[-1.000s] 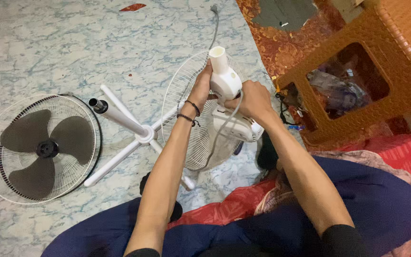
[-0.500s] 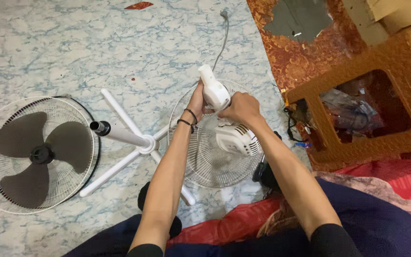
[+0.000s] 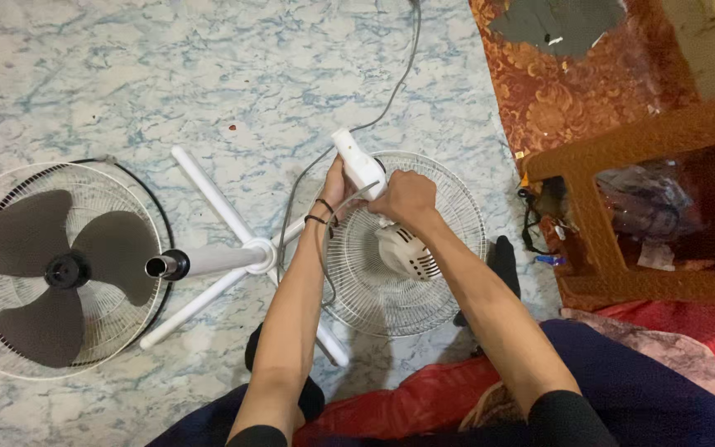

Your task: The person disassembles a white pedestal fan by removing the motor housing and stand components using a screwdriver. They then reassemble the fan by attaching the motor housing back to the stand and securing it.

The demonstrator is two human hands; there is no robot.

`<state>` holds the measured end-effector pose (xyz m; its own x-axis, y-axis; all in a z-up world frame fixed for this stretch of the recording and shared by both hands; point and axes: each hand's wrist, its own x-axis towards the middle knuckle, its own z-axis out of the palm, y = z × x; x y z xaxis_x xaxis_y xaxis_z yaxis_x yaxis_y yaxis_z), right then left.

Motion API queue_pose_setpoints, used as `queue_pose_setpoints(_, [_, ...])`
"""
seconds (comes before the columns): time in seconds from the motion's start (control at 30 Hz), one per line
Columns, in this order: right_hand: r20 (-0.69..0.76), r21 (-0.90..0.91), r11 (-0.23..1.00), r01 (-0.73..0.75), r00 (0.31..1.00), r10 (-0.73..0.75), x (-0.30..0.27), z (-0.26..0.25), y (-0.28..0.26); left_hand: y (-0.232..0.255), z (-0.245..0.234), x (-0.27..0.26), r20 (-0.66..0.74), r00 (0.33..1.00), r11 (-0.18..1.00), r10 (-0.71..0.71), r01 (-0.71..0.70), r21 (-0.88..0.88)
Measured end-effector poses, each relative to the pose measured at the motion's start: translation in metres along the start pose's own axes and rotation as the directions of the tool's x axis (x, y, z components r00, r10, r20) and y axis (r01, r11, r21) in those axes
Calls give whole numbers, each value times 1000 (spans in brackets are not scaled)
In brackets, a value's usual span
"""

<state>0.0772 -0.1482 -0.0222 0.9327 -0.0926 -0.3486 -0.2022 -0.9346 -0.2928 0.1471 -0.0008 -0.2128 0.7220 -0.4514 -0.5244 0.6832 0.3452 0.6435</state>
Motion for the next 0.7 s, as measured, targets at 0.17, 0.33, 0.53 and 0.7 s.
queue_pose_setpoints(0.17, [38,-54,998,-27,999,29,8,9,-4,3,2,-1,-28,997,996,71,-72,-59])
queue_pose_setpoints(0.33, [35,2,1000,-18,999,18,13,15,7,3,5,-4,-58,998,999,35,-35,-6])
queue_pose_setpoints(0.53, [50,81,991,-102,994,98,2,19,8,12,2,-23,-110,994,996,0,10,92])
queue_pose_setpoints(0.7, [120,207,969,-135,986,112,-4,12,12,21,-9,-45,-97,995,995,1,9,101])
